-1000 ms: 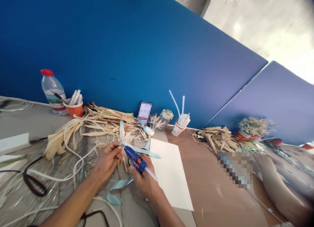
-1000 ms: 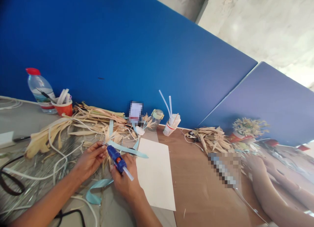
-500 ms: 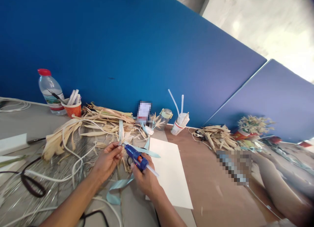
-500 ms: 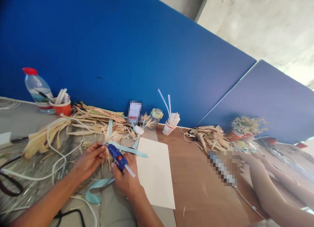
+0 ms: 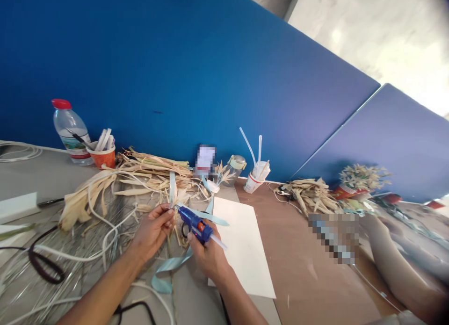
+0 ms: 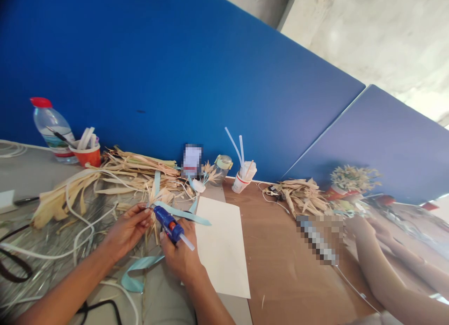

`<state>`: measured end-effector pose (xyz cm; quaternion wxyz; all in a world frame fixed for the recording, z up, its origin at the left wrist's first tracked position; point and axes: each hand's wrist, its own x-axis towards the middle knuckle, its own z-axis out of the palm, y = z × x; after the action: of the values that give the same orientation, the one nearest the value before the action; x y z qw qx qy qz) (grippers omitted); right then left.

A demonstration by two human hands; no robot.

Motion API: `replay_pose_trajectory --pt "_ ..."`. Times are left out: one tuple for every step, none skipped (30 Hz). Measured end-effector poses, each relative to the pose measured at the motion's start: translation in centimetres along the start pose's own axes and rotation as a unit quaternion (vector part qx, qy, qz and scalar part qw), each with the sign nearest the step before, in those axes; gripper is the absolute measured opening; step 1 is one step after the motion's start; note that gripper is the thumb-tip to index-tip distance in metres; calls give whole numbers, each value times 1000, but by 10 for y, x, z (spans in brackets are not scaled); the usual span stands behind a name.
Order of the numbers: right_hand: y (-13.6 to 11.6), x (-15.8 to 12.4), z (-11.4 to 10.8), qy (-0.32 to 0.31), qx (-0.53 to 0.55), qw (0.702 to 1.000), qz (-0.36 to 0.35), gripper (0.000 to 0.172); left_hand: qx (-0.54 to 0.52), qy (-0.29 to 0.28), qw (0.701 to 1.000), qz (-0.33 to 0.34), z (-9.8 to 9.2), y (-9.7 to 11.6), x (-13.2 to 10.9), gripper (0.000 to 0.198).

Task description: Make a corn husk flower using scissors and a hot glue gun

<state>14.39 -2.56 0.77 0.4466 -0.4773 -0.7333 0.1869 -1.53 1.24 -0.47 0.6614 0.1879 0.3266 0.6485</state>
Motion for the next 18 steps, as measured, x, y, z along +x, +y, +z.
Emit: replay_pose_trajectory --pt "0 0 0 4 1 1000 -1 8 1 -2 1000 0 0 0 0 23" --pt "1 0 0 5 2 1000 -2 8 1 -4 1000 1 -1 0 0 23" --pt "1 0 0 5 2 1000 -2 8 1 -5 1000 1 -1 0 0 22" --pt "1 0 0 1 0 1000 -2 8 1 -5 1000 1 -1 0 0 22" --pt "1 -1 0 -3 -2 1000 -2 7 1 -4 1000 1 -1 0 0 22" --pt "1 -1 0 -8 -4 1000 0 7 2 -3 1000 1 -2 0 0 22" --pt "1 -1 0 -10 -6 1000 3 7 2 -1 1000 0 -2 0 0 23" --pt "1 -1 -1 -10 -7 1000 4 7 2 0 1000 -1 -2 0 0 23" --pt "0 0 -1 -6 -8 1000 4 7 2 0 1000 -1 -2 0 0 23" --pt "0 0 0 -1 -7 1000 3 7 3 -1 1000 -1 -3 0 1 23" --pt "0 0 0 4 -7 1000 1 7 3 -3 1000 -1 -3 0 1 23" --pt "0 0 0 4 -7 1000 -1 7 3 -6 1000 -1 -3 -1 1 23" --pt "0 1 0 2 -6 1000 -2 7 3 -8 1000 -2 -3 -1 2 23" --pt "0 1 0 -3 -5 1000 -3 7 2 -10 1000 -3 -4 -1 2 23" --pt "0 1 0 -5 -5 1000 -3 7 2 -12 1000 -3 -4 -1 2 23" --pt "0 1 0 -4 -5 1000 -3 7 1 -12 1000 -4 -4 -1 2 23" --pt "1 1 0 -1 -5 1000 -1 7 2 -11 1000 -6 -4 -1 2 23" --pt "1 1 0 4 -4 1000 -1 7 2 -10 1000 -9 -4 0 1 23"
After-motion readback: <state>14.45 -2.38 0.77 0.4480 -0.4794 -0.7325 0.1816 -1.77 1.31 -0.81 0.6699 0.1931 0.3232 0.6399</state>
